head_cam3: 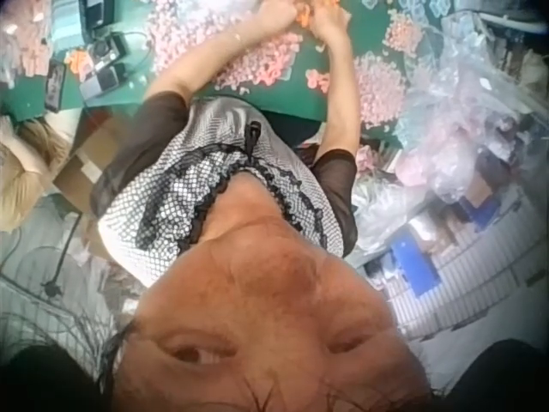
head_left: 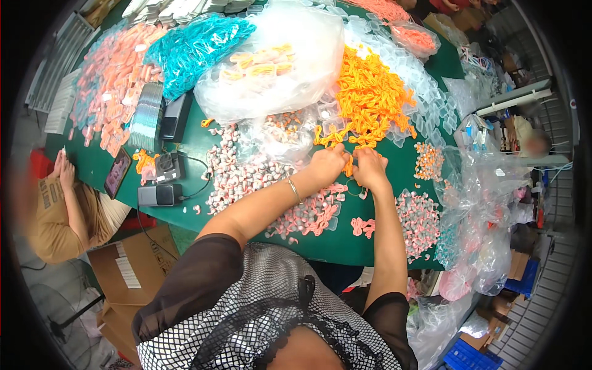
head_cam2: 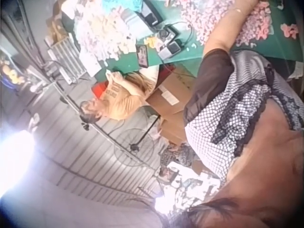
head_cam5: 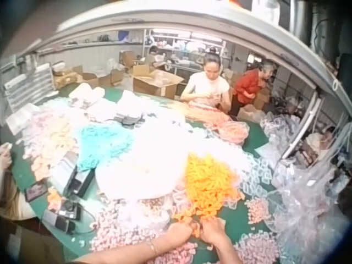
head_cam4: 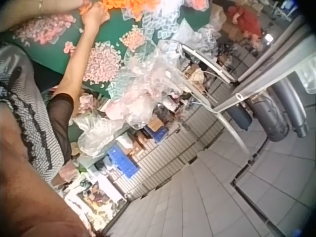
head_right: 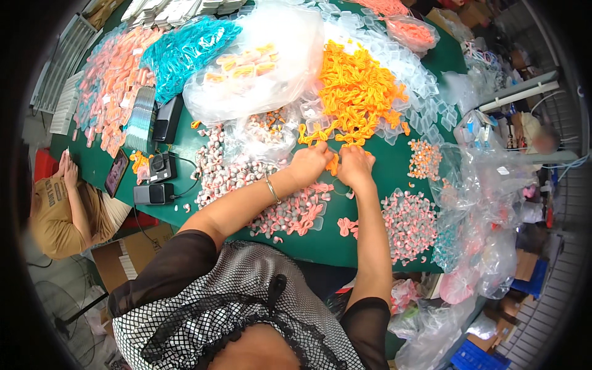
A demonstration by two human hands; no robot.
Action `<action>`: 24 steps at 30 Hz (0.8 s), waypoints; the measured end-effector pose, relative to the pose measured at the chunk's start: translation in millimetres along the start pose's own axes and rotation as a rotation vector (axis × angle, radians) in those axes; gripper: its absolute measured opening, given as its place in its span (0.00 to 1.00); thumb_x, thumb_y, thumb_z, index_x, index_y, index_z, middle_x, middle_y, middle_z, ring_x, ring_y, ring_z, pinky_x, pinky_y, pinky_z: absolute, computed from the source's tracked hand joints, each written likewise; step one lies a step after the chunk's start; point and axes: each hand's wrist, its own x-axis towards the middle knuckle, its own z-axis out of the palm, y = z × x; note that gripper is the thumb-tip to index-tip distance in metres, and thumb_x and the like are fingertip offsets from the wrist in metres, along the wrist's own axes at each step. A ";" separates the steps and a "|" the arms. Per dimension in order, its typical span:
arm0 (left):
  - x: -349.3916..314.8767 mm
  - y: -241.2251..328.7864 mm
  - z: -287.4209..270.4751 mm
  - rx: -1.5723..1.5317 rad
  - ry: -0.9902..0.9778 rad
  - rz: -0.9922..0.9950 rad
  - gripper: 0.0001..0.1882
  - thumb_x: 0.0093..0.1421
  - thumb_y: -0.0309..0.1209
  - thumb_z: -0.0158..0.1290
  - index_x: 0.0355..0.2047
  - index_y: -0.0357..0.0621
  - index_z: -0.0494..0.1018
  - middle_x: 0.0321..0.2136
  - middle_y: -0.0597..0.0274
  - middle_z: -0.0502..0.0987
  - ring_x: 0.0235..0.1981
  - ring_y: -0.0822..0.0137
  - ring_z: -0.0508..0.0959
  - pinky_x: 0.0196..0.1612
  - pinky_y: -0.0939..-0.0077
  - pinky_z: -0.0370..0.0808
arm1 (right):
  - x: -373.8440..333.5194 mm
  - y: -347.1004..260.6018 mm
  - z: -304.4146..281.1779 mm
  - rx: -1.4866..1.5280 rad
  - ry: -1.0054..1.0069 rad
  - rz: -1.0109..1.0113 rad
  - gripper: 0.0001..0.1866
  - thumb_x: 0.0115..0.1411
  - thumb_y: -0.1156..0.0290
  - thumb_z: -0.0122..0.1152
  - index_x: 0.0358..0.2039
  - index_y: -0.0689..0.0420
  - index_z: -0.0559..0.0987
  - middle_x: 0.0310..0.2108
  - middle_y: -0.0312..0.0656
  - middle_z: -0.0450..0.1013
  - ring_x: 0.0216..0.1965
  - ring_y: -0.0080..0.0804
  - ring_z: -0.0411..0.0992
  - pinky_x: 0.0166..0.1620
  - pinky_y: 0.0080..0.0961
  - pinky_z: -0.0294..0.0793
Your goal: Sorting and placing small pink and orange plastic parts into small clear containers.
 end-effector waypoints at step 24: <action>15.7 10.4 0.6 -0.019 -0.065 -0.120 0.19 0.52 0.35 0.58 0.44 0.48 0.70 0.37 0.54 0.72 0.33 0.53 0.79 0.31 0.63 0.77 | -59.9 68.3 10.9 0.437 0.758 0.116 0.10 0.49 0.77 0.65 0.34 0.57 0.77 0.28 0.42 0.72 0.30 0.35 0.72 0.34 0.33 0.71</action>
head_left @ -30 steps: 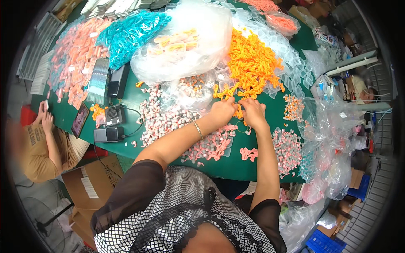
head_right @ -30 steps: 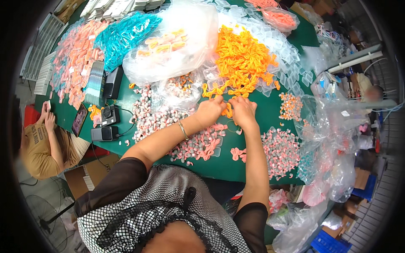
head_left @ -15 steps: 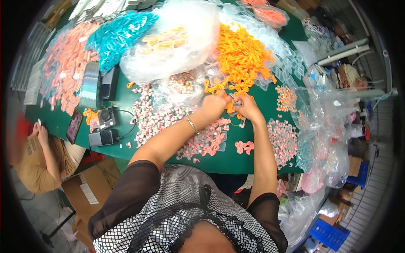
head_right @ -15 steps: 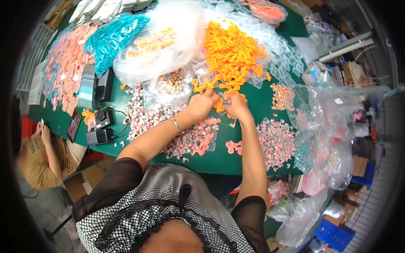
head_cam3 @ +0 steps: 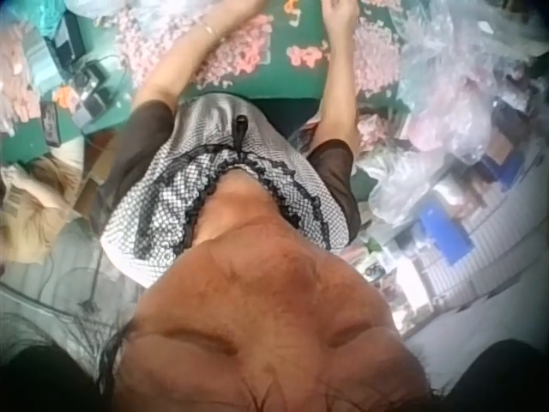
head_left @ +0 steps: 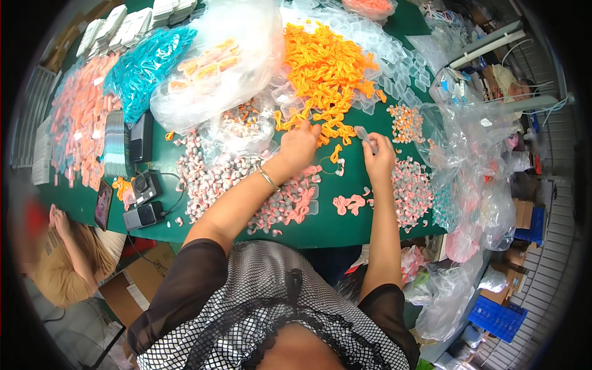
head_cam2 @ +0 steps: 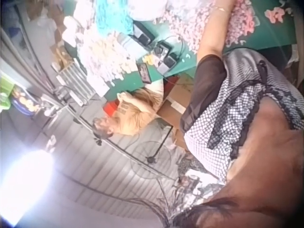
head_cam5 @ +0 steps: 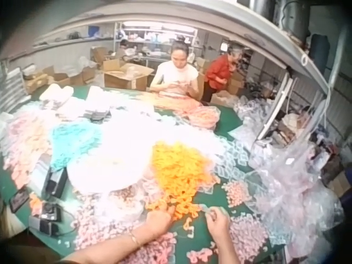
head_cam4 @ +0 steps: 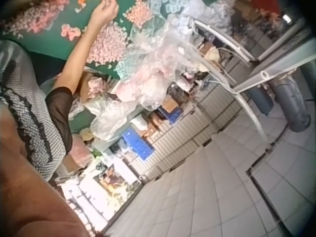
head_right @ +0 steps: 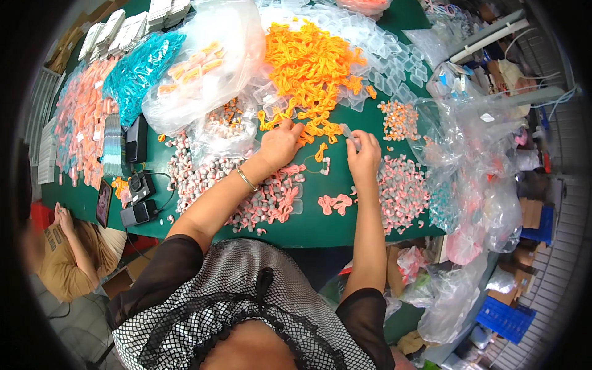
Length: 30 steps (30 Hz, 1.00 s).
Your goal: Sorting and placing small pink and orange plastic parts into small clear containers.
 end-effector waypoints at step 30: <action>-4.4 -105.7 -55.1 0.173 0.144 -0.313 0.07 0.49 0.34 0.54 0.26 0.48 0.79 0.29 0.53 0.79 0.31 0.53 0.79 0.35 0.57 0.75 | -26.6 30.4 14.0 -0.047 -0.008 0.076 0.09 0.50 0.76 0.60 0.34 0.55 0.78 0.29 0.42 0.73 0.35 0.44 0.72 0.38 0.38 0.71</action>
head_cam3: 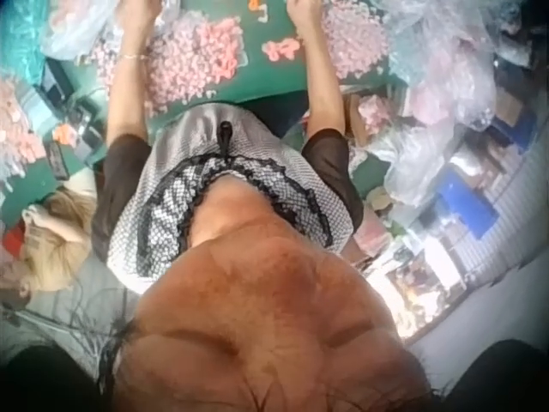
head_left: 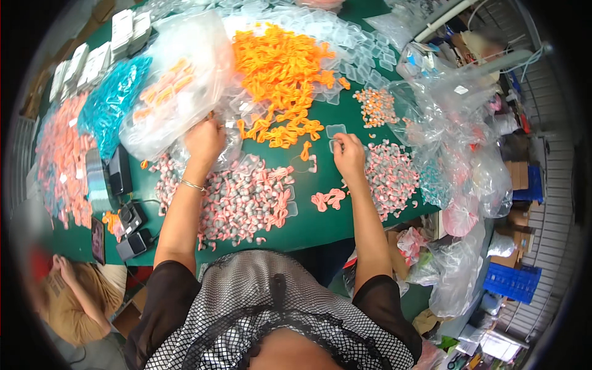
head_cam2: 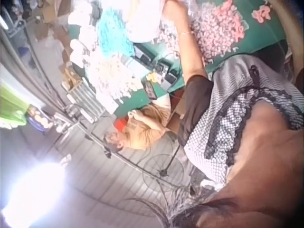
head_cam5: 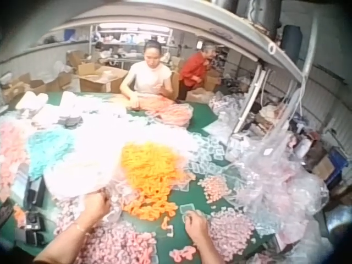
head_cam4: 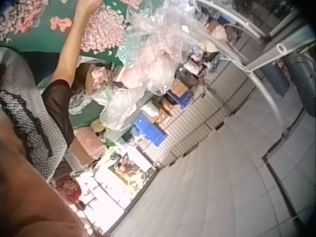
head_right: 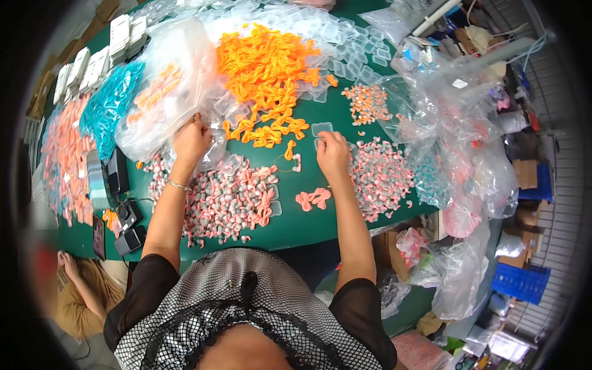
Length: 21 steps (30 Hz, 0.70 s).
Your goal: Sorting and placing small pink and orange plastic parts into small clear containers.
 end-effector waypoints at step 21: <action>-13.8 -1.7 -29.0 -0.540 0.049 0.042 0.06 0.55 0.22 0.54 0.34 0.35 0.77 0.27 0.55 0.79 0.26 0.61 0.80 0.29 0.71 0.75 | 115.0 66.8 6.4 -0.378 0.049 0.023 0.11 0.52 0.73 0.59 0.38 0.54 0.78 0.37 0.43 0.74 0.41 0.44 0.74 0.42 0.40 0.72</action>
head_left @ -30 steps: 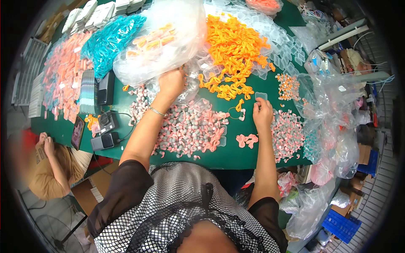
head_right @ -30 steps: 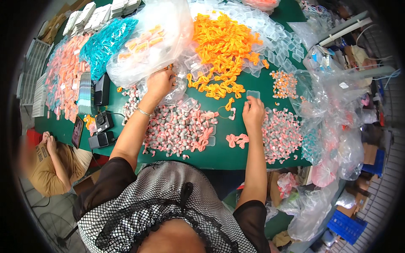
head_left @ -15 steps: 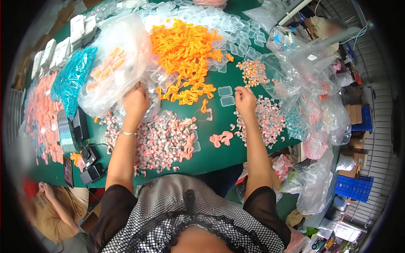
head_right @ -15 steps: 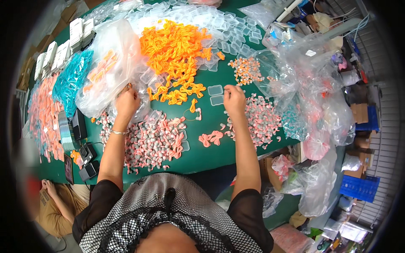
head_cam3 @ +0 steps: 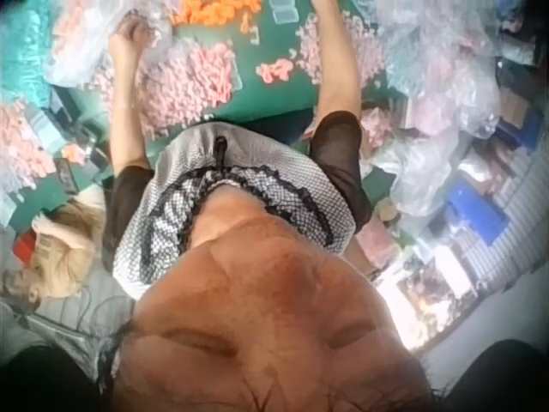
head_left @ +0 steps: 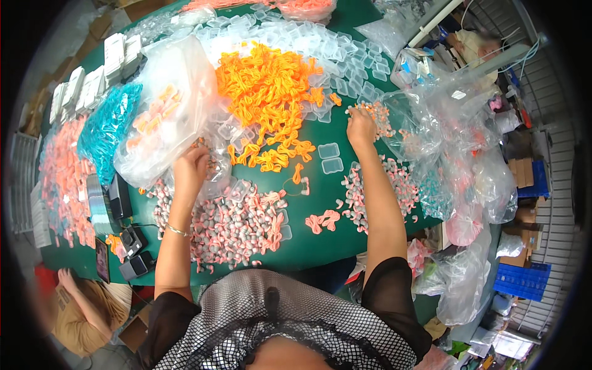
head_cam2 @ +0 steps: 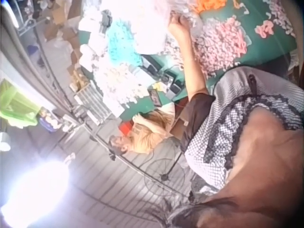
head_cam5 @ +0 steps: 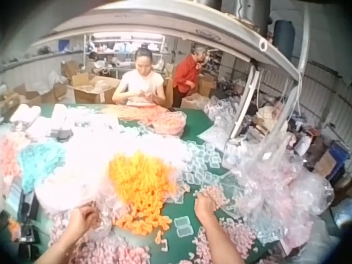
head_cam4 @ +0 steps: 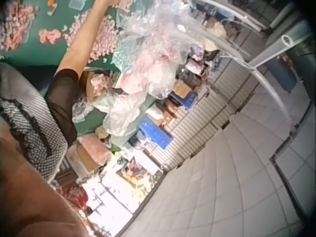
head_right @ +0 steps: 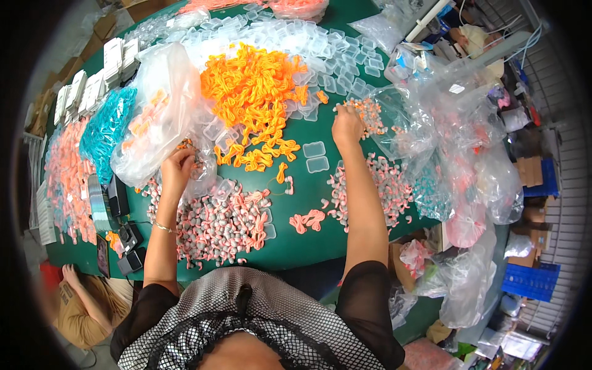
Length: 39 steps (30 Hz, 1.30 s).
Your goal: Sorting and placing small pink and orange plastic parts into small clear containers.
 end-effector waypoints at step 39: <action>-27.4 133.9 215.5 -0.062 -0.200 0.440 0.04 0.49 0.26 0.57 0.26 0.45 0.79 0.26 0.58 0.77 0.31 0.55 0.78 0.34 0.63 0.75 | -102.8 -21.1 -55.8 0.235 -0.196 -0.210 0.05 0.49 0.75 0.61 0.29 0.52 0.78 0.27 0.37 0.71 0.33 0.37 0.72 0.35 0.37 0.66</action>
